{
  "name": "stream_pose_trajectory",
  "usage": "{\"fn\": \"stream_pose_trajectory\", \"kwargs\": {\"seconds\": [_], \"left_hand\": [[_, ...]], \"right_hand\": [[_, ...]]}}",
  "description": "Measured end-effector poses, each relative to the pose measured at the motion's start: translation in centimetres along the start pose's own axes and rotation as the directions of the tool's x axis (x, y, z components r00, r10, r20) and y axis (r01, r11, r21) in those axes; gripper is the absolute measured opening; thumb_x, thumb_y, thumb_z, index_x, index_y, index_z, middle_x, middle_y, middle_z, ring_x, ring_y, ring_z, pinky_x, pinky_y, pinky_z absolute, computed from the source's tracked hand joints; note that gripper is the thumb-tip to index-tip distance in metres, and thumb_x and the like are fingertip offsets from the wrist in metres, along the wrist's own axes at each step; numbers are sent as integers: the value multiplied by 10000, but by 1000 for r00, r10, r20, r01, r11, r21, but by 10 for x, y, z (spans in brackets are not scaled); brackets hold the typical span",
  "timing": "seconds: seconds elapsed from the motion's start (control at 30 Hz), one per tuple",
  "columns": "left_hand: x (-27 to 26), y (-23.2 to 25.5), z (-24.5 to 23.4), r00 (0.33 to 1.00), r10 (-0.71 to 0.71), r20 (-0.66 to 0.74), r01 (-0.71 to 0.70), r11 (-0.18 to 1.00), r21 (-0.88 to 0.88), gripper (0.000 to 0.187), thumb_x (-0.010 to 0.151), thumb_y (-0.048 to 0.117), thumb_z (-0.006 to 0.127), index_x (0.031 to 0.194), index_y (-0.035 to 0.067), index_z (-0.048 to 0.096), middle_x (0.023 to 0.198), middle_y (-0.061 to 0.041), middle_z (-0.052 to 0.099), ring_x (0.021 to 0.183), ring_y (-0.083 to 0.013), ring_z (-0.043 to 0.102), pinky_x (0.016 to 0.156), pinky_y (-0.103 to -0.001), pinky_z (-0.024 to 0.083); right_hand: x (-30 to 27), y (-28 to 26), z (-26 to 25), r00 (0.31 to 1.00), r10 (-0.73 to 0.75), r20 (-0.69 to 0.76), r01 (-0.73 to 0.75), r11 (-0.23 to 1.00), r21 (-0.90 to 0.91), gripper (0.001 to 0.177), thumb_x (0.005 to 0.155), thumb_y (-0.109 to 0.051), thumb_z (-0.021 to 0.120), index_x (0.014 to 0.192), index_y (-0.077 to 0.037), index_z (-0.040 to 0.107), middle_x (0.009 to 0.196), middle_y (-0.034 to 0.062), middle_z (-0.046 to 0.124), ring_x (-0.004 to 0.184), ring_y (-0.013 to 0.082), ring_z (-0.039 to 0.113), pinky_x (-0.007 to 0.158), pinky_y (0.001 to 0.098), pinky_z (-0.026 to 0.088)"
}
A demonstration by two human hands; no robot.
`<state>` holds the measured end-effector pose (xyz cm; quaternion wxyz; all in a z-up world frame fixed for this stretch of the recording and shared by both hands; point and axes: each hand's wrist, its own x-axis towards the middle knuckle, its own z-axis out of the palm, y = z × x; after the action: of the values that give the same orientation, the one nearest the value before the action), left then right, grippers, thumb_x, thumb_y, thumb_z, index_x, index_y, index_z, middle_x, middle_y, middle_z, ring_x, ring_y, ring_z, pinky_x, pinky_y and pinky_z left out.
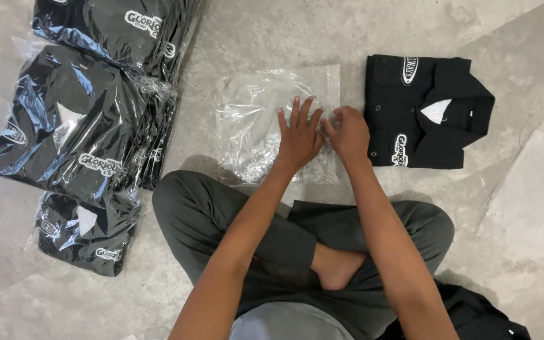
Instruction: Folding black shirts and packaging them into clear plastic bags.
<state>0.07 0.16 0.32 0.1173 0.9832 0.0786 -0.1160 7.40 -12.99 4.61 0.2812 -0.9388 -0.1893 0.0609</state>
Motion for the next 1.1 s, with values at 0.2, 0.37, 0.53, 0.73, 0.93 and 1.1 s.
{"fn": "stream_pose_trajectory", "kwargs": {"seconds": [0.2, 0.37, 0.53, 0.73, 0.93, 1.1], "left_hand": [[33, -20, -1, 1000, 17, 4, -17, 1000, -12, 603, 1166, 358, 347, 1732, 274, 157, 1799, -1, -26, 1656, -279, -47, 1306, -643, 0], [41, -28, 5, 999, 36, 32, -36, 999, 8, 623, 1154, 456, 289, 1735, 325, 106, 1801, 50, -35, 1658, -250, -42, 1315, -625, -25], [39, -26, 1, 999, 30, 18, -31, 999, 30, 633, 1147, 465, 300, 1734, 337, 102, 1804, 60, 8, 1660, -241, -7, 1322, -609, 21], [42, -22, -10, 999, 10, 33, -10, 1000, 21, 656, 1098, 447, 367, 1715, 314, 189, 1791, 31, 95, 1648, -273, 39, 1294, -670, 4], [63, -25, -4, 996, 55, -72, -54, 999, 7, 782, 986, 465, 457, 1699, 246, 223, 1768, -37, 120, 1644, -305, 53, 1306, -654, 85], [77, -37, 10, 993, 118, 27, -119, 992, 38, 699, 1108, 425, 309, 1742, 291, 45, 1799, 30, -80, 1656, -261, -76, 1327, -615, -15]], "right_hand": [[19, 6, 7, 990, 125, 67, -118, 989, -92, 89, 964, -173, 739, 971, -85, 748, 818, 97, 739, 781, 304, 750, 648, 394, 607], [24, 32, 8, 970, 223, -97, -220, 975, 37, 91, 929, -151, 716, 887, -85, 761, 783, 128, 739, 770, 340, 744, 627, 395, 597], [24, 51, 6, 910, 410, -67, -394, 902, 176, 162, 891, -188, 660, 860, -92, 787, 775, 123, 735, 735, 305, 724, 575, 381, 570], [36, -13, -19, 956, 230, -181, -181, 950, 253, 267, 889, -110, 701, 1108, 45, 695, 967, 268, 689, 938, 465, 694, 754, 524, 587], [62, -1, -1, 1000, 20, 3, -20, 999, 42, 267, 927, -151, 812, 1121, -5, 702, 973, 144, 690, 905, 352, 730, 707, 467, 620], [74, 8, 1, 997, 79, -25, -78, 995, 68, 112, 930, 0, 699, 1037, 2, 734, 883, 165, 740, 833, 321, 744, 696, 412, 619]]}}
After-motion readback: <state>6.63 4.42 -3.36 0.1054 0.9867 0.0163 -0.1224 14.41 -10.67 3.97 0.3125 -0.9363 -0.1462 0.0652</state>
